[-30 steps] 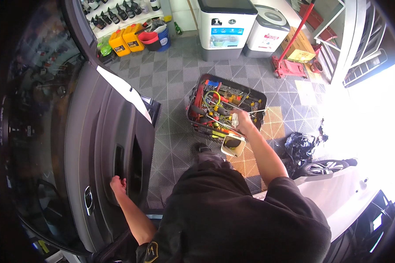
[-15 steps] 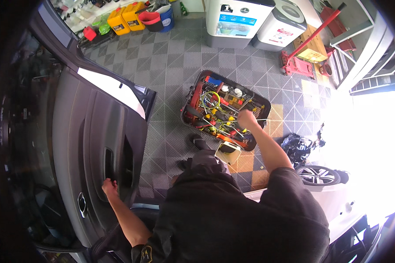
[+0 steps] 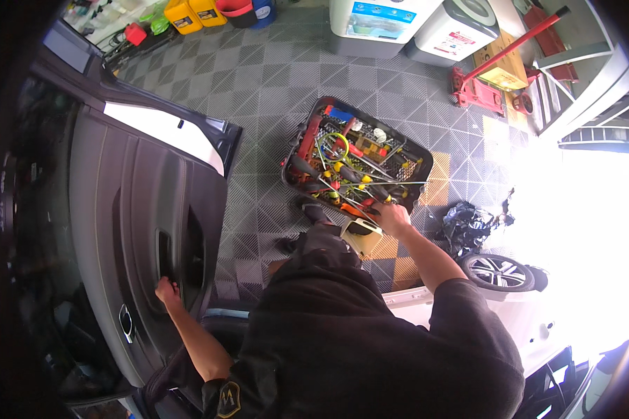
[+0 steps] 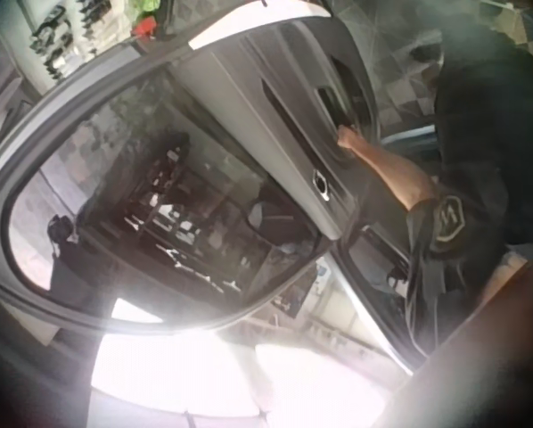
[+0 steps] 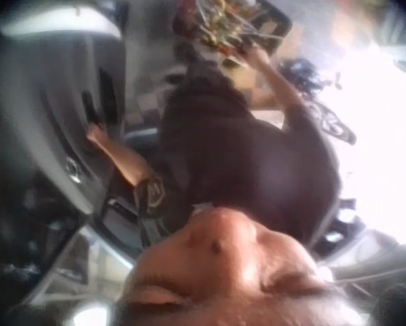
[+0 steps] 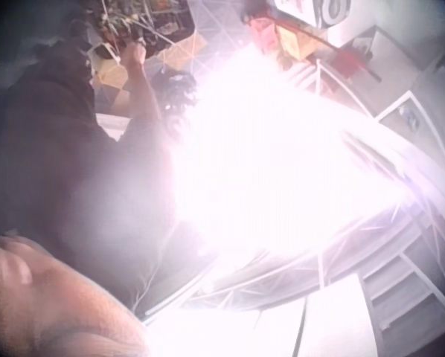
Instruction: The person works on the interior of a car door, using a screwdriver to remove a trim piece near the handle and then detaching the door panel. They retrieve tools from a nearby cart and continue adjusting components inside the door frame.
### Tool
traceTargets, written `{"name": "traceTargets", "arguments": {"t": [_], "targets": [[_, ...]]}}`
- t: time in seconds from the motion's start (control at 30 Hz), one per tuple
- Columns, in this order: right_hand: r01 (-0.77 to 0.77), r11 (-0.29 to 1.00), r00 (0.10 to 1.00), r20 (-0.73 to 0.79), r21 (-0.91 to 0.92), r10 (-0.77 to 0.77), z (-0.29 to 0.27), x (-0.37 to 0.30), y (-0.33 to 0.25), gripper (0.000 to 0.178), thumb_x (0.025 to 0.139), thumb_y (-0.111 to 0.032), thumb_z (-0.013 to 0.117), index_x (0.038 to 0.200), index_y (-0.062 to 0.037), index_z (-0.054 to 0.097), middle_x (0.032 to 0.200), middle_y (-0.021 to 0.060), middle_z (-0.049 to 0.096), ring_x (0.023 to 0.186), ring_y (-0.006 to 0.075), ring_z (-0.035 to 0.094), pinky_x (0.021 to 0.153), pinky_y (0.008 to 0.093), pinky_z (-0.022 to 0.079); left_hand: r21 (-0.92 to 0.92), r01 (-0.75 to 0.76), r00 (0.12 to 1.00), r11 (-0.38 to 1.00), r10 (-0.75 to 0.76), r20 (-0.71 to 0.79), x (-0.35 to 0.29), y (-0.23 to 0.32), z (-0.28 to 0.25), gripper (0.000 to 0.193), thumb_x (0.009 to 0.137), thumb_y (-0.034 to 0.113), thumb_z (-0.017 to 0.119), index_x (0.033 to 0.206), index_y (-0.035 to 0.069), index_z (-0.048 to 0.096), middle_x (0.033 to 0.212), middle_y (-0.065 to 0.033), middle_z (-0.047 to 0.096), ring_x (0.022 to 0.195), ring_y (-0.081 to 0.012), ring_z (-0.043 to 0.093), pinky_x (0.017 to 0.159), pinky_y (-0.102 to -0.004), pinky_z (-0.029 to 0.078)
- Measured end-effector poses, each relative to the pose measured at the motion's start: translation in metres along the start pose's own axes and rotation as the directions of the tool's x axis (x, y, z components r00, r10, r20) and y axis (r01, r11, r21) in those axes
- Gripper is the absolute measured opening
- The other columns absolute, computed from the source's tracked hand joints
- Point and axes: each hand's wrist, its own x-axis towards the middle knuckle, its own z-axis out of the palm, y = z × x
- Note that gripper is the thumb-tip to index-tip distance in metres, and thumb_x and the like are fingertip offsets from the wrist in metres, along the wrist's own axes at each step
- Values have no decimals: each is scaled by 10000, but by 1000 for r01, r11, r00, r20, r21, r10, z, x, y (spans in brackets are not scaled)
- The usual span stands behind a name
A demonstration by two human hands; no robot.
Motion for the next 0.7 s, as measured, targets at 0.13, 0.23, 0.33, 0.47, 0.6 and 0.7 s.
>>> {"name": "traceTargets", "arguments": {"t": [0.13, 0.23, 0.33, 0.47, 0.6, 0.7], "targets": [[-16, 1000, 998, 63, -11, 17, 3, 16, -9, 314, 862, -297, 666, 1166, -228, 706, 1007, 150, 712, 941, 342, 686, 811, 444, 553, -45, -28, 1000, 999, 29, 10, -5, 2, 3, 161, 898, 147, 592, 846, 1, 637, 614, -46, 540, 455, -134, 508, 373, -257, 352], [-21, 993, 990, 137, -113, 36, -41, 16, -58, 354, 870, -365, 651, 1169, -187, 715, 1273, 142, 631, 1045, 349, 660, 892, 425, 540, -84, -48, 998, 995, 45, -41, -17, -8, -13, 175, 900, 151, 608, 827, -4, 643, 635, -45, 541, 480, -152, 518, 397, -273, 409], [235, 972, 956, -179, -16, -234, -53, 9, -56, 171, 860, -146, 653, 1003, -59, 687, 1053, 144, 662, 968, 328, 675, 834, 425, 555, -176, -128, 989, 976, 138, 48, -22, -10, -7, 188, 906, 120, 591, 775, -9, 630, 634, -55, 532, 495, -163, 532, 420, -304, 473], [470, 846, 883, -140, 252, -449, -84, 23, -185, 269, 879, 4, 553, 1143, -14, 599, 1059, 193, 657, 948, 322, 684, 780, 407, 556, -301, -80, 983, 950, 125, 135, -20, 1, -2, 237, 925, 100, 561, 730, -27, 607, 622, -79, 532, 464, -199, 570, 411, -340, 526], [865, 481, 501, -196, 142, -843, -90, -3, -401, 294, 928, -44, 561, 1221, -47, 550, 1066, 226, 646, 956, 435, 646, 789, 468, 534, -381, 67, 967, 922, 34, 253, -15, -16, -16, 192, 958, 125, 506, 846, 4, 605, 665, -81, 572, 484, -225, 639, 395, -319, 498], [832, 504, 499, 87, 230, -862, -74, -4, -490, 260, 965, -106, 555, 1219, -59, 524, 970, 222, 681, 903, 447, 656, 779, 505, 518, -309, 87, 924, 947, 39, 380, -22, 0, -25, 176, 966, 135, 473, 924, 24, 602, 707, -63, 572, 518, -217, 653, 423, -312, 490]]}}
